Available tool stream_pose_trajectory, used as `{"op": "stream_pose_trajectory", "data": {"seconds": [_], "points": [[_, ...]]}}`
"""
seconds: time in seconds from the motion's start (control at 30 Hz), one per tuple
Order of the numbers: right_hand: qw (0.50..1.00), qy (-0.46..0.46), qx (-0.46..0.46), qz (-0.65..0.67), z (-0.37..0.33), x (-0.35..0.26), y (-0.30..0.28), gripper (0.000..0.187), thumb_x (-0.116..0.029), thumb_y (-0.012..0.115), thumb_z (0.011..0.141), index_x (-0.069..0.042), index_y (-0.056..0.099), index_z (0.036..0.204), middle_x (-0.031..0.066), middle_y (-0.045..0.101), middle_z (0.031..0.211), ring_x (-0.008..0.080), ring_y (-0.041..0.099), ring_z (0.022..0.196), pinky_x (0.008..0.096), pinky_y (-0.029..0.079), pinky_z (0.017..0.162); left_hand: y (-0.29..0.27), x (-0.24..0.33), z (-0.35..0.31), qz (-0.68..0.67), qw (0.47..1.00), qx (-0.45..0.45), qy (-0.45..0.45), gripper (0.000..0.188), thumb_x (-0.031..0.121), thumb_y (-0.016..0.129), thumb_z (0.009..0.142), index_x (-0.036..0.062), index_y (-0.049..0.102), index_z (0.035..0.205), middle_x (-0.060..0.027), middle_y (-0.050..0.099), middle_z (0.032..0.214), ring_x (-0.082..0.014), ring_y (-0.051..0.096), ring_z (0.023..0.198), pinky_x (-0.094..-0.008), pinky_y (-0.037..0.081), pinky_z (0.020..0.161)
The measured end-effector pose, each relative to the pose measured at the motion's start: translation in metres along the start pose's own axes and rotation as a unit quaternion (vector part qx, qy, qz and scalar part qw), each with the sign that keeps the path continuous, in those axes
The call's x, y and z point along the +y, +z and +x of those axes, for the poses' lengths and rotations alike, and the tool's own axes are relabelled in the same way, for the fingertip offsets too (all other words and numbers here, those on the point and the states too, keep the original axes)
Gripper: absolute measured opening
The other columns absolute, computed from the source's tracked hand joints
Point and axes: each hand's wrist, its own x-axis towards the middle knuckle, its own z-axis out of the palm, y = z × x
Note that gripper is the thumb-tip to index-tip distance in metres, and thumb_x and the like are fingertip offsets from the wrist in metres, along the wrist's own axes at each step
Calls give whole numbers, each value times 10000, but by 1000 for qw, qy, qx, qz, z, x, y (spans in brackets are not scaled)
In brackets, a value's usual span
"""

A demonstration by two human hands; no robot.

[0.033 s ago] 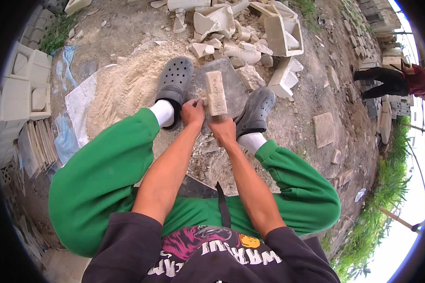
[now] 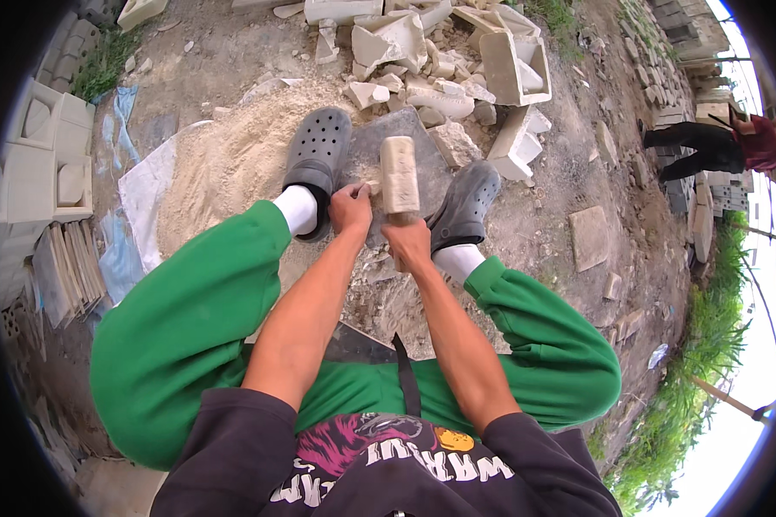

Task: The person shapes concrete blocks by striking them with a wooden mallet and using a metal plate to smooth or scrape away excess material while sitting on the ground.

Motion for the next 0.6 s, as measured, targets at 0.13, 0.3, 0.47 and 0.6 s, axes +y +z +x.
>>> {"op": "stream_pose_trajectory", "data": {"seconds": [0.13, 0.3, 0.47, 0.6], "points": [[985, 93, -47, 136, -1, -17, -27, 228, -185, 718, 742, 40, 687, 766, 105, 663, 626, 194, 646, 496, 349, 505, 491, -4, -10, 0, 1, 1000, 4, 0, 268, 321, 713, 858, 139, 783, 1041, -115, 758, 971, -299, 722, 917, -404, 539, 814], [963, -92, 46, 250, 1, -31, -18, 179, -143, 694, 744, 30, 653, 747, 80, 642, 599, 161, 639, 526, 329, 492, 510, -4, -6, 0, -21, 999, 18, -17, 289, 336, 703, 870, 122, 780, 1048, -134, 756, 970, -296, 726, 902, -394, 540, 805], [991, 93, -57, 74, 4, 2, -2, 229, -192, 714, 745, 32, 695, 788, 125, 680, 643, 189, 697, 587, 333, 522, 552, 6, -8, -6, -44, 999, 1, -20, 297, 344, 706, 871, 124, 778, 1057, -136, 756, 968, -298, 726, 902, -391, 541, 810], [987, 33, -48, 149, -1, -38, -39, 246, -194, 736, 738, 42, 673, 765, 119, 661, 607, 186, 671, 539, 334, 511, 520, -4, -10, 0, -42, 999, 15, -8, 287, 335, 710, 873, 124, 779, 1056, -134, 758, 975, -290, 727, 913, -391, 543, 813]]}}
